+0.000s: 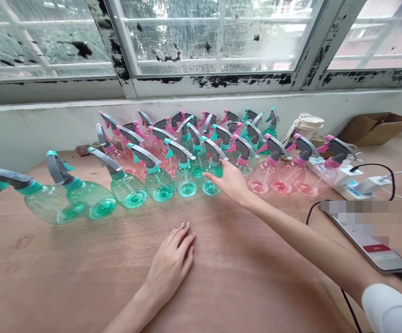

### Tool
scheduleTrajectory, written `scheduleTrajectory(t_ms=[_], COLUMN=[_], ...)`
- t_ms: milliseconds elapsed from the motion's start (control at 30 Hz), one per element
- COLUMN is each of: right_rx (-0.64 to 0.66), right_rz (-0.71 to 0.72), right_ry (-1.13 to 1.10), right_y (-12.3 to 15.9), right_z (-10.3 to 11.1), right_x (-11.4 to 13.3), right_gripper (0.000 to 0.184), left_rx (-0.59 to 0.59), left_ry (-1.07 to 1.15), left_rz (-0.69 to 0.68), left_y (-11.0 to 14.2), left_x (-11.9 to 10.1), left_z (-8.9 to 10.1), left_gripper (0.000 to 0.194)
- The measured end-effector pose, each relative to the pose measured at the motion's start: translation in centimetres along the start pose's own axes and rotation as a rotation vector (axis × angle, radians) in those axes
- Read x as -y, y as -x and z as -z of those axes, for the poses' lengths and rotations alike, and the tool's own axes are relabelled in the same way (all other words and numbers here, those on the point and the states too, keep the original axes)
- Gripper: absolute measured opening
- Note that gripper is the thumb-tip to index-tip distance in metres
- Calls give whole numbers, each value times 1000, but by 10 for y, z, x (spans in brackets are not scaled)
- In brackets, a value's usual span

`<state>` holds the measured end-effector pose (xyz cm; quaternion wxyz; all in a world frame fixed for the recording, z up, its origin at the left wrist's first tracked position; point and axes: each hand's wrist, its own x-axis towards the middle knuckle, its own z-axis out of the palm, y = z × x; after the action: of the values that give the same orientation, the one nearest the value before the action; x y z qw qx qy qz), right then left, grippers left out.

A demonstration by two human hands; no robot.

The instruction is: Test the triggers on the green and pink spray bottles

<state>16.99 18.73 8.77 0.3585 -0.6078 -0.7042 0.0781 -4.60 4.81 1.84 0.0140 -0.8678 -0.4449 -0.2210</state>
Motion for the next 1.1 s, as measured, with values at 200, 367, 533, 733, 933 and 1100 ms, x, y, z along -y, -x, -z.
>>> scheduleTrajectory(t_ms=[200, 367, 533, 733, 933, 1100], right_rx=[58, 128, 206, 59, 173, 183], right_rz=[-4, 158, 231, 306, 234, 261], right_ry=[80, -15, -100, -140, -664, -764], right_y=[20, 59, 83, 80, 62, 52], right_z=[19, 46, 75, 98, 83, 65], right_x=[-4, -11, -24, -40, -38, -35], right_gripper=[52, 45, 41, 41, 58, 34], left_rx=[-75, -110, -24, 22, 48, 51], left_ry=[218, 483, 652, 634, 643, 578], left_rz=[186, 306, 235, 104, 79, 43], left_y=[-19, -45, -73, -86, -92, -100], left_x=[-16, -33, -50, -62, -66, -56], left_z=[-13, -32, -43, -48, -52, -48], left_gripper=[37, 71, 83, 80, 79, 82])
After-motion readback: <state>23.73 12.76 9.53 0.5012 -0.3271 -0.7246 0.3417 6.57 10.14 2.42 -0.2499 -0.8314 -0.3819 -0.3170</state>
